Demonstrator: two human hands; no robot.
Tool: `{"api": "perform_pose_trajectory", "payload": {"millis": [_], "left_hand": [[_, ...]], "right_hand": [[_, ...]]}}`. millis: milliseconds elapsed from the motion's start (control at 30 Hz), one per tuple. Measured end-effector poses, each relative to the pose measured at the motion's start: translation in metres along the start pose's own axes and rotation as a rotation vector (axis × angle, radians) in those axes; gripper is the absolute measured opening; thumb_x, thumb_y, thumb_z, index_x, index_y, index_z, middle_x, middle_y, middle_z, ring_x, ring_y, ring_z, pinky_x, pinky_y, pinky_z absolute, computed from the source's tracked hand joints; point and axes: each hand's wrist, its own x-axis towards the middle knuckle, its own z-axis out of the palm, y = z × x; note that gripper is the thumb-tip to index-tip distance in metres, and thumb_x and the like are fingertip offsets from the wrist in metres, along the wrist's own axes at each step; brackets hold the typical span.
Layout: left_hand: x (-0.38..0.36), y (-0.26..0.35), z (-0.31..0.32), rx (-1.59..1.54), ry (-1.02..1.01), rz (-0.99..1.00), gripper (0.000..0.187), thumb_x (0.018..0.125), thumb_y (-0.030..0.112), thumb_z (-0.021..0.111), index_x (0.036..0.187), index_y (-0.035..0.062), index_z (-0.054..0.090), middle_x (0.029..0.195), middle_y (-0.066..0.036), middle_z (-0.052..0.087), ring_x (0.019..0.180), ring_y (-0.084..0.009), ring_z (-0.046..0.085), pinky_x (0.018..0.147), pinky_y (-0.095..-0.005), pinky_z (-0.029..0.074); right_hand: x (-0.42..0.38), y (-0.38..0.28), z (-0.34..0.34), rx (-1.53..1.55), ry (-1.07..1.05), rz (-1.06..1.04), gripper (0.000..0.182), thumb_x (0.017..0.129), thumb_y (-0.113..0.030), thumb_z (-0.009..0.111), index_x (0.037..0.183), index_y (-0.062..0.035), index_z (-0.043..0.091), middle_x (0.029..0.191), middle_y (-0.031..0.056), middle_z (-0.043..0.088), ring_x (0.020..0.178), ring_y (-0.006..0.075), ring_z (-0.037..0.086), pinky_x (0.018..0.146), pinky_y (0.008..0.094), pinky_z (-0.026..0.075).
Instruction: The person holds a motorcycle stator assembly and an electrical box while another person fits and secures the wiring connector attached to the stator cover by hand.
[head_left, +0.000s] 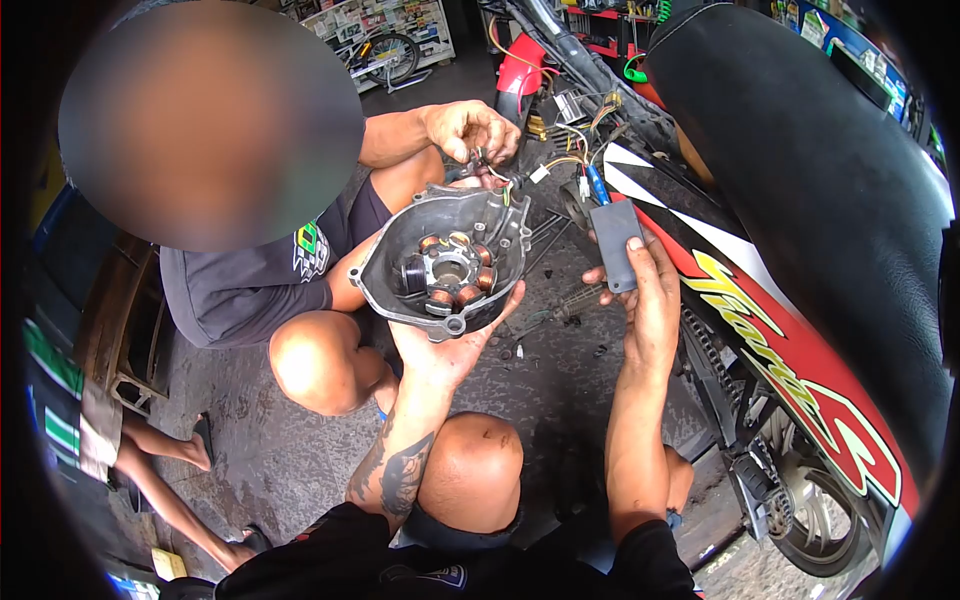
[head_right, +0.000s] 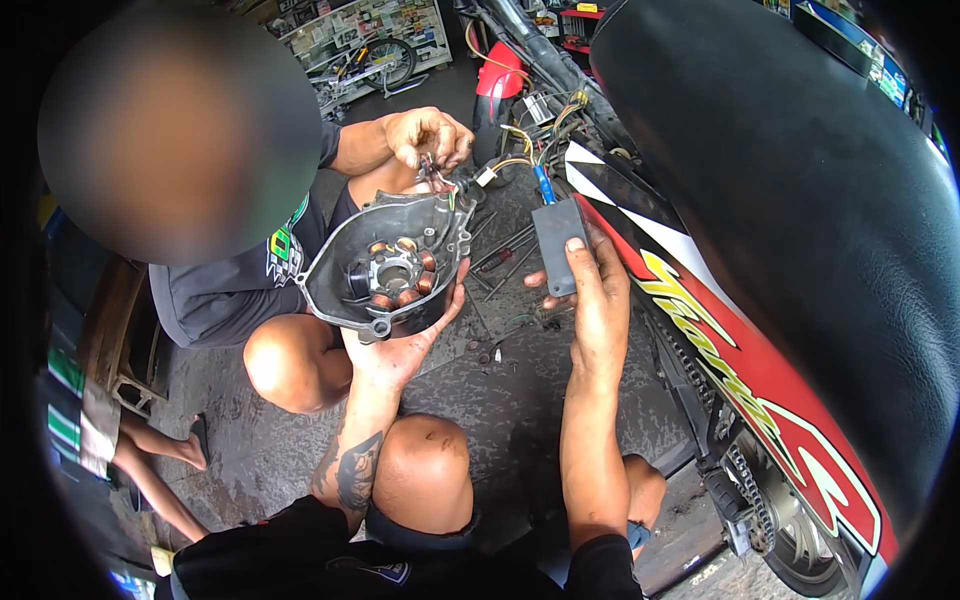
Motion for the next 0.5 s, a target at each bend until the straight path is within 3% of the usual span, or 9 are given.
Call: {"api": "perform_pose_trajectory", "payload": {"millis": [500], "left_hand": [[-0.0018, -0.001, 0.0013, 0.013, -0.028, -0.007, 0.069, 0.087, 0.044, 0.062, 0.141, 0.0034, 0.044, 0.135, -0.026, 0.051, 0.141, -0.0509, 0.027, 0.111, -0.0635, 0.033]], "right_hand": [[-0.0007, 0.0011, -0.0002, -0.006, 0.004, -0.002, 0.049, 0.097, -0.034, 0.058, 0.131, 0.001, 0.055, 0.103, 0.0104, 0.07, 0.07, 0.0168, 0.071, 0.049, 0.0211, 0.047]]}}
